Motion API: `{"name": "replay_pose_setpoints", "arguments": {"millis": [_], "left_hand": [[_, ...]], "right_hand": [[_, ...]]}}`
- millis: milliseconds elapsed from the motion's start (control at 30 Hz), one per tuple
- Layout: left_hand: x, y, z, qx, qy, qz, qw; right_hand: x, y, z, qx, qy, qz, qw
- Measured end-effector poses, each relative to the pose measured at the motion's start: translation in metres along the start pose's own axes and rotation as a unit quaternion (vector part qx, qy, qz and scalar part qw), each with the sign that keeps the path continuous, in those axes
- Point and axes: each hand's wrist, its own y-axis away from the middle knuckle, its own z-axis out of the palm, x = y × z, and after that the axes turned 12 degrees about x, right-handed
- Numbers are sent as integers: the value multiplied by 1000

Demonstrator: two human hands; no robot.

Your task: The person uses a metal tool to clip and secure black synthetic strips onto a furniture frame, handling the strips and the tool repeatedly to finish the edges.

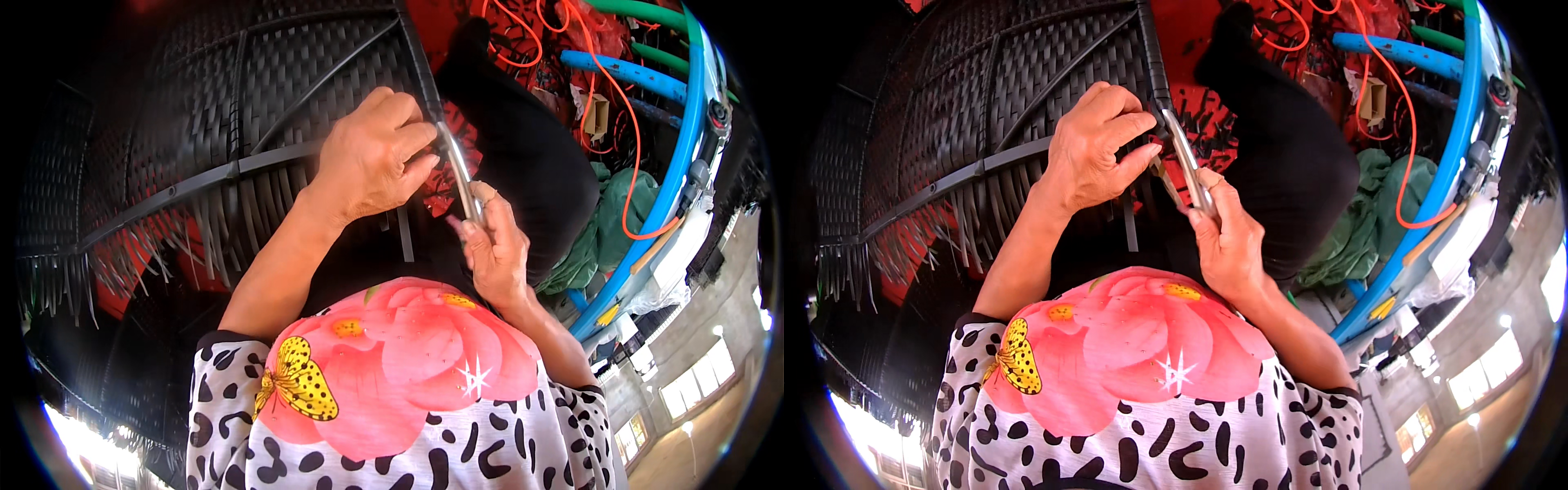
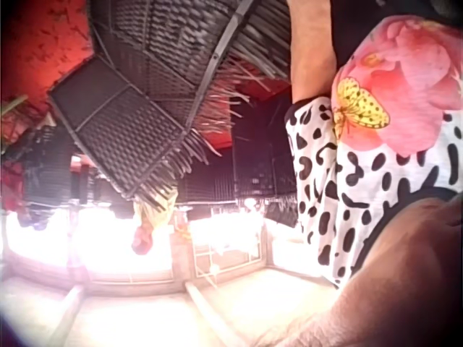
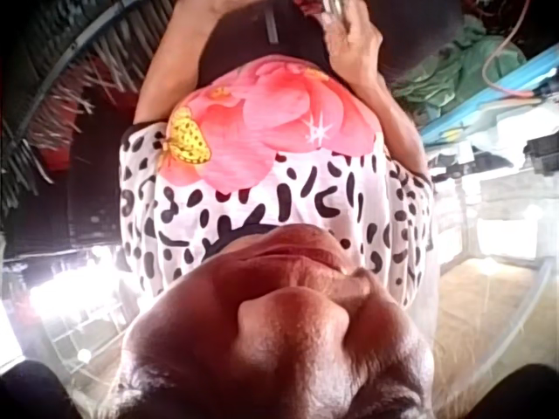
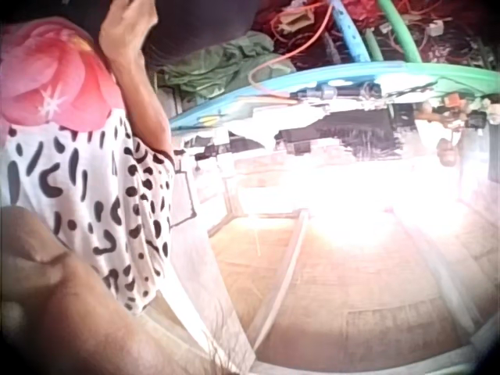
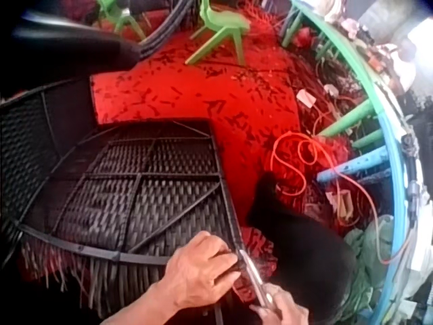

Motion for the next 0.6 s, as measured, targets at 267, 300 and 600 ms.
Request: {"name": "replay_pose_setpoints", "arguments": {"millis": [267,300,600], "left_hand": [[-3,-2,1,-2,19,13,1000],[-3,-1,0,-2,17,12,1000],[-3,2,2,-12,34,4,999]], "right_hand": [[-40,-13,5,-43,-236,228,944],[-42,-18,-3,-61,-169,209,961],[-38,-12,-22,-82,-35,156,984]]}}
